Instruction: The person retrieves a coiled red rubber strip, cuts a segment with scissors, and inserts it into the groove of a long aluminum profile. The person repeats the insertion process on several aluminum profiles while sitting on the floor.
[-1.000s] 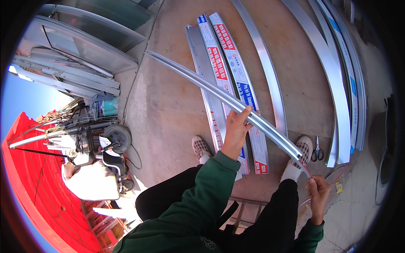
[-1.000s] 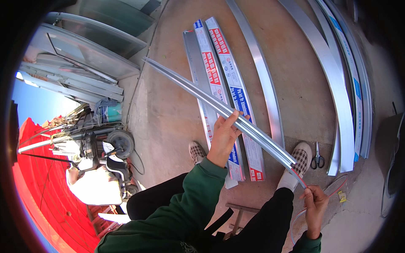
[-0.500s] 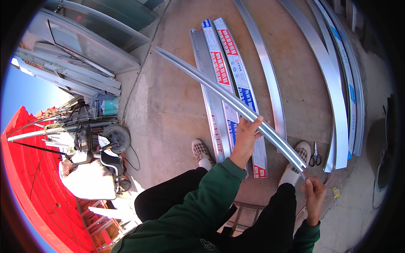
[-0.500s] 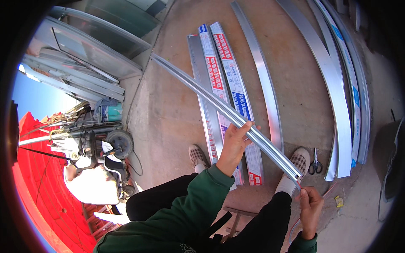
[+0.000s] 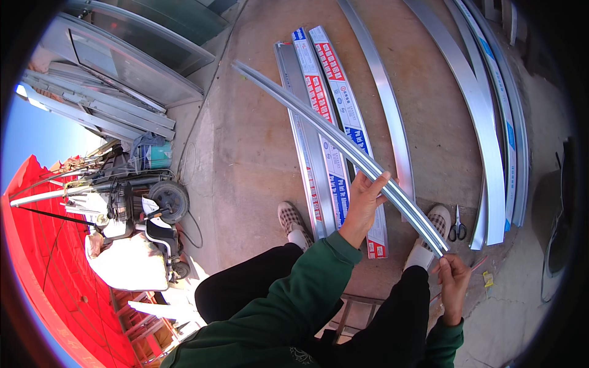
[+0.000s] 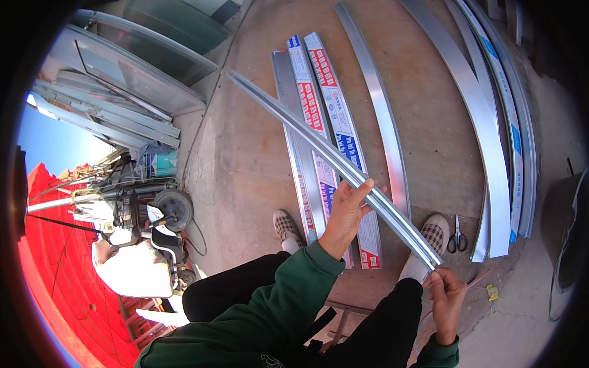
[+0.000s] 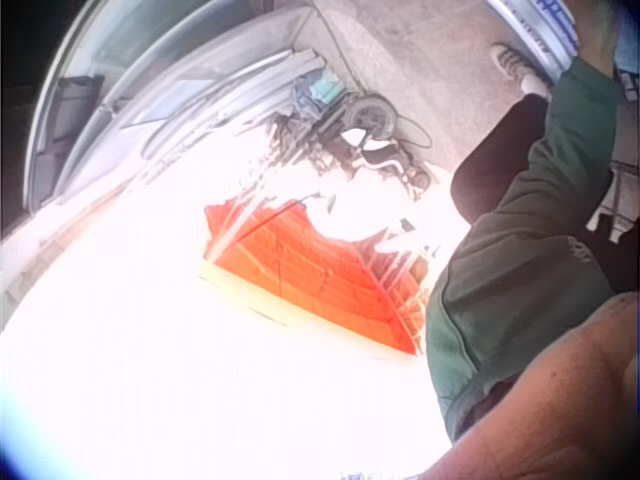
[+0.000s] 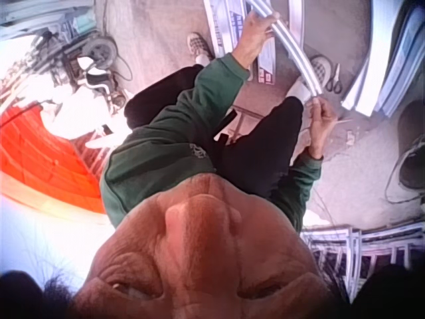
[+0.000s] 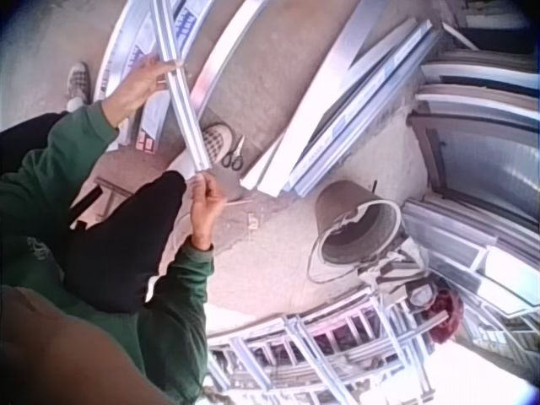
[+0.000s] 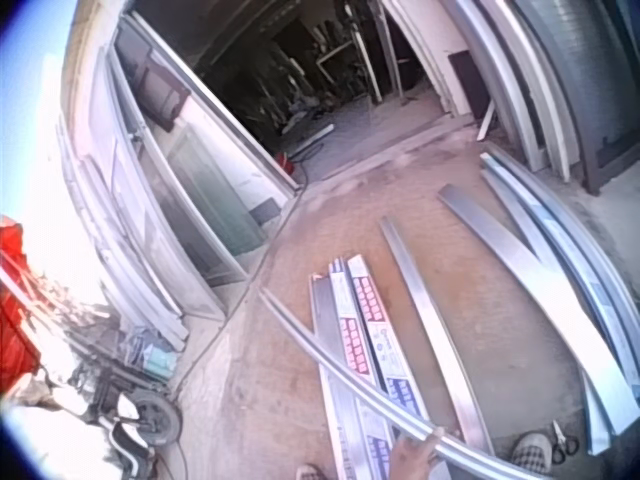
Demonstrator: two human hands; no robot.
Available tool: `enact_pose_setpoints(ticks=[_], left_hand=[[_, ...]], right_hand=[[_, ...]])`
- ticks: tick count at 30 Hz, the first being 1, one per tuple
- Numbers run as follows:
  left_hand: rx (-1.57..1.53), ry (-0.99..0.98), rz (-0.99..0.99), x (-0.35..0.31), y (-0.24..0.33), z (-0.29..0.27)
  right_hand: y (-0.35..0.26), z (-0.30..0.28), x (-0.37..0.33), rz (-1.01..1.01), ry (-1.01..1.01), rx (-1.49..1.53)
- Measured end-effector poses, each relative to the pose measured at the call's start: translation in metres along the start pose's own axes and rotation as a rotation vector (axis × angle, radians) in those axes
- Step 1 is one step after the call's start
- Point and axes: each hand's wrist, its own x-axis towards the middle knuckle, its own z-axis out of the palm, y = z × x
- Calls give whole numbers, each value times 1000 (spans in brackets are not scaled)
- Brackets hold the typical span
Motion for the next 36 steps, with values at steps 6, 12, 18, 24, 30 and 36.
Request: enact_pose_setpoints(ticks=[6, 12, 18, 24, 30, 36], left_hand=[[5, 25, -12, -1, -1, 0], [15, 26, -14, -3, -1, 2], [23, 41, -16, -1, -2, -2], [-14, 84, -25, 3, -3, -13], [-3, 74, -58, 2, 0, -20], [18, 76, -28, 3, 2, -25]], right_hand=[[-2, 0, 2, -6, 11, -40], [-5, 2, 1, 20, 0, -16], [-5, 7, 4, 102, 1, 0], [4, 2, 4, 83, -144, 54], [54, -28, 64, -147, 268, -520], [107, -32, 98, -144, 456, -1026]])
